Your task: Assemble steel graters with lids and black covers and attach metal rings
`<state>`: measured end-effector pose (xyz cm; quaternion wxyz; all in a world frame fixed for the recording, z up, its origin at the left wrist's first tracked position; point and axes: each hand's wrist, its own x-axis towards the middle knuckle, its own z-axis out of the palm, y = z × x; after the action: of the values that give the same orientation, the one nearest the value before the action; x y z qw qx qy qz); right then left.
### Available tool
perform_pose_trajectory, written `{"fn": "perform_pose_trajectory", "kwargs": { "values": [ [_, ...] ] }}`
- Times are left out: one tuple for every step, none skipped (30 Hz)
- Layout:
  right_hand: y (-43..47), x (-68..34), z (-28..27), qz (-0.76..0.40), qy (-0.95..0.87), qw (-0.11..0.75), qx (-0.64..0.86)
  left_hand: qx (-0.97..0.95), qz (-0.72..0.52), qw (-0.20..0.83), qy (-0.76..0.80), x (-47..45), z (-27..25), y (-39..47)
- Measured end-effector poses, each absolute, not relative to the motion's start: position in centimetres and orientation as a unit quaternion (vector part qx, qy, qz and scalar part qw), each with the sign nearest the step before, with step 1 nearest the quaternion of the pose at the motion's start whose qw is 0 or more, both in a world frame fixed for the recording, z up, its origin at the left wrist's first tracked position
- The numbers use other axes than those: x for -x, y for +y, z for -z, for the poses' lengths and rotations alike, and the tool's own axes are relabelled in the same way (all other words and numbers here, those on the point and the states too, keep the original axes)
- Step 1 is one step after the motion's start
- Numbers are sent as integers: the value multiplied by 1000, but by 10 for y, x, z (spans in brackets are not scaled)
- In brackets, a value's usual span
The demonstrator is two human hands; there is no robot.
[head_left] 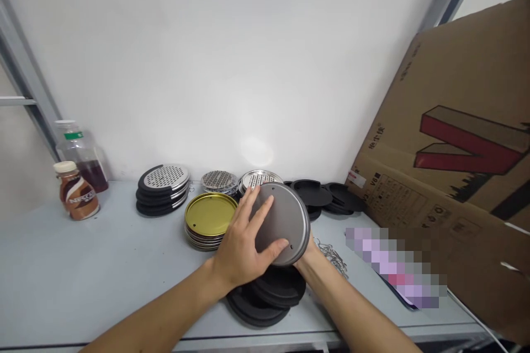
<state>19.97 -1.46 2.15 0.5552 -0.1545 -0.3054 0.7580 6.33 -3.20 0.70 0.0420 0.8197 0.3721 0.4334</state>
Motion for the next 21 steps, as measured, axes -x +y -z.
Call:
{"fn": "perform_pose_trajectory", "kwargs": {
  "values": [
    [-14, -199, -23, -766, -291, 553, 150, -819, -432, 45, 376, -63, -6, -31],
    [-13, -198, -23, -772, -275, 553, 150, -820, -427, 50, 378, -63, -5, -30],
    [-13, -197, -23, -776, -260, 553, 155, -823, -420, 54, 378, -63, -4, -30],
    [-12, -197, -22, -778, -248, 553, 164, -827, -413, 58, 377, -64, -2, -30],
    [-12, -196, -21, -778, -243, 552, 175, -830, -408, 60, 375, -66, -1, -31],
    [-11, -196, -20, -778, -242, 550, 185, -832, -404, 60, 376, -67, 0, -32],
    [-12, -196, -19, -775, -243, 550, 193, -831, -404, 60, 378, -69, 1, -33],
    [-12, -196, -20, -771, -247, 553, 197, -830, -406, 57, 379, -69, 1, -34],
    [-13, -196, -20, -766, -253, 556, 200, -829, -410, 50, 377, -69, 1, -34],
    [-15, -196, -21, -760, -262, 559, 201, -829, -415, 42, 372, -69, 0, -34],
    [-16, -197, -22, -755, -273, 562, 201, -830, -419, 34, 366, -68, -1, -33],
    [-17, -196, -23, -750, -283, 564, 198, -831, -423, 28, 360, -66, -2, -32],
    [-18, -196, -24, -747, -294, 563, 195, -831, -425, 27, 356, -65, -3, -31],
    [-19, -196, -24, -745, -304, 561, 191, -831, -427, 30, 356, -64, -3, -30],
    [-19, -197, -23, -745, -313, 559, 187, -829, -430, 36, 357, -63, -4, -30],
    [-19, -197, -22, -745, -321, 555, 184, -826, -434, 42, 358, -63, -4, -29],
    [-18, -198, -21, -745, -329, 552, 181, -823, -438, 48, 359, -63, -4, -29],
    [-18, -199, -20, -744, -337, 548, 177, -819, -444, 52, 359, -64, -4, -30],
    [-17, -201, -20, -744, -345, 546, 174, -817, -450, 53, 358, -64, -4, -30],
    [-16, -202, -19, -742, -352, 545, 170, -815, -455, 52, 355, -65, -4, -30],
    [-16, -203, -18, -740, -358, 546, 166, -814, -459, 50, 352, -65, -4, -31]
  ]
}}
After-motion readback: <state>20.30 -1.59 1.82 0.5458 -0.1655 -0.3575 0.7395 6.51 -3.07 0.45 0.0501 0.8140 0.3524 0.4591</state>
